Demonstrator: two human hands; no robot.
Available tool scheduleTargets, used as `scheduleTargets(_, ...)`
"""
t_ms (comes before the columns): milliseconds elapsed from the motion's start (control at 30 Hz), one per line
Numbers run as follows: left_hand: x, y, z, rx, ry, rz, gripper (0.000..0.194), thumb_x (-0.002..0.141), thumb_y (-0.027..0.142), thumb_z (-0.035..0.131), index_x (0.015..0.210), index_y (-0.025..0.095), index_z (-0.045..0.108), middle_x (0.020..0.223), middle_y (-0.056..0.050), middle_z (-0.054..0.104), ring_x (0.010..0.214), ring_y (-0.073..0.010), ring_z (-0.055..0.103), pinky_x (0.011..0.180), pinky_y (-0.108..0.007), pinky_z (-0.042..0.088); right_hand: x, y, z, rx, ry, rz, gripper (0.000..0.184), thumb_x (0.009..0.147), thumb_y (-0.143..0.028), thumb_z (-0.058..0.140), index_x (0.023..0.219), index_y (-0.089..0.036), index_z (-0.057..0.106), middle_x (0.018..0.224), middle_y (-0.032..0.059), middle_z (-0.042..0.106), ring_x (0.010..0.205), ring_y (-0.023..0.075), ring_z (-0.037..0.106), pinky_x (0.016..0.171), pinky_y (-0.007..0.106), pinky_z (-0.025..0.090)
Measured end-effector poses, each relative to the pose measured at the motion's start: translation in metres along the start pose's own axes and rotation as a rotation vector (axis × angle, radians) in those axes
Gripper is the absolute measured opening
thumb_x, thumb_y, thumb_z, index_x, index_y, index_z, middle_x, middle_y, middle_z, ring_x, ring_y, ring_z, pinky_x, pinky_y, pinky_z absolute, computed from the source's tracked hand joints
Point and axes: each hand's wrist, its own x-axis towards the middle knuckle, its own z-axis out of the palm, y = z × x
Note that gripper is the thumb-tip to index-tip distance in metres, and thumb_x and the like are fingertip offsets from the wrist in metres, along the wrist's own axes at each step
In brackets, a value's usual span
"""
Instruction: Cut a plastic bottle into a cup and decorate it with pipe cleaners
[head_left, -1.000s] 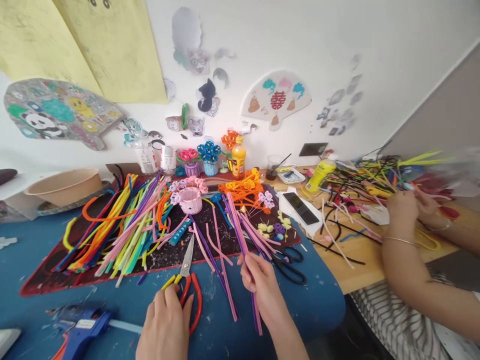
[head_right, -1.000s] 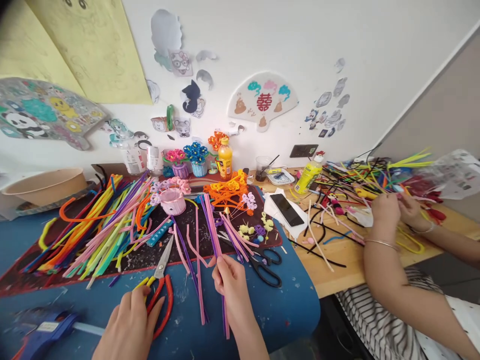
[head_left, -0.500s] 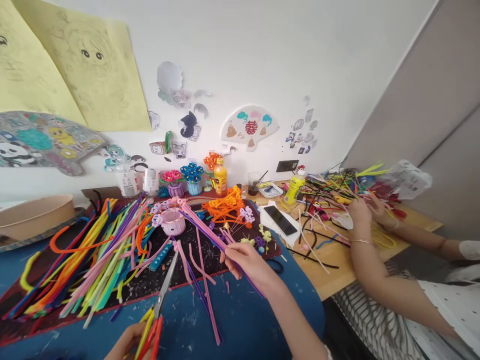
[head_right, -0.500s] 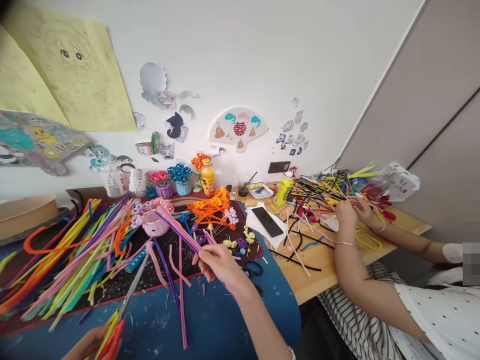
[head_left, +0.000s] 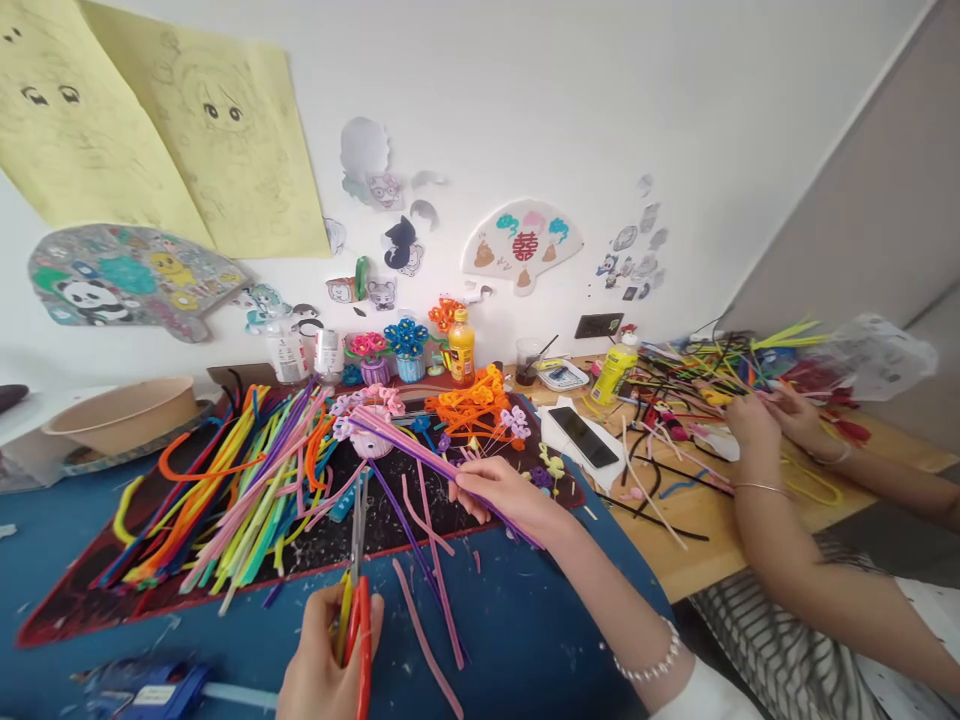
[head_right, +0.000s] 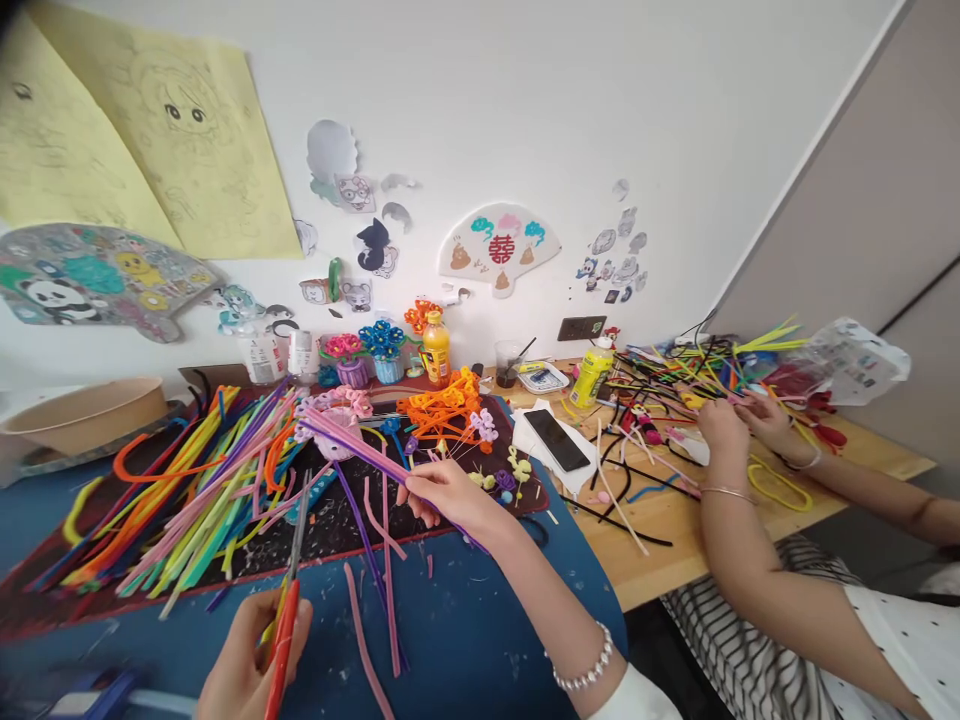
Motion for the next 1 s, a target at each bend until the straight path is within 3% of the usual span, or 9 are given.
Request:
scheduleTargets(167, 0.003, -0.002, -0.01, -0.109, -0.13, 0.026, 0.055, 0.071, 0.076, 0.058, 0.085, 0.024, 0.054, 0.067, 0.003, 0.062, 0.06, -0.017, 0.06, 0.043, -0.022, 0.036, 0.001, 0.021, 0.005, -0.006, 0.016, 0.022, 0.035, 0.088, -0.048, 0.058, 0.073, -0.017, 0.065, 0.057, -0.0029, 0.055, 0.048, 0.0097, 0.049, 0.046, 0.022, 0.035)
scheduleTargets(300, 0.005, -0.006, -0.014, -0.008, -0.244, 0.063, 0.046, 0.072, 0.068, 0.064, 0.082, 0.024, 0.057, 0.063, 0.004, 0.064, 0.06, -0.0169, 0.059, 0.053, -0.023, 0.043, -0.002, 0.027, 0.01, -0.005, 0.01, 0.023, 0.036, 0.089, -0.049, 0.056, 0.075, -0.018, 0.066, 0.059, -0.0028, 0.057, 0.049, 0.0105, 0.05, 0.048, 0.023, 0.036)
scheduleTargets(667, -0.005, 0.003, -0.009, 0.146, -0.274, 0.129, 0.034, 0.078, 0.059, 0.053, 0.083, 0.025, 0.055, 0.061, 0.004, 0.067, 0.052, -0.0159, 0.054, 0.053, -0.024, 0.038, -0.013, 0.016, 0.023, -0.07, -0.022, 0.016, 0.034, 0.091, -0.045, 0.055, 0.076, -0.018, 0.067, 0.058, -0.0034, 0.056, 0.048, 0.0098, 0.048, 0.047, 0.022, 0.035)
scheduleTargets(1000, 0.0, 0.001, -0.011, 0.072, -0.408, 0.096, 0.037, 0.076, 0.06, 0.059, 0.08, 0.024, 0.054, 0.058, 0.004, 0.062, 0.055, -0.0156, 0.056, 0.05, -0.021, 0.042, -0.008, 0.021, 0.036, -0.098, -0.061, -0.007, 0.034, 0.092, -0.044, 0.052, 0.074, -0.018, 0.066, 0.058, -0.0035, 0.055, 0.047, 0.009, 0.047, 0.046, 0.021, 0.035)
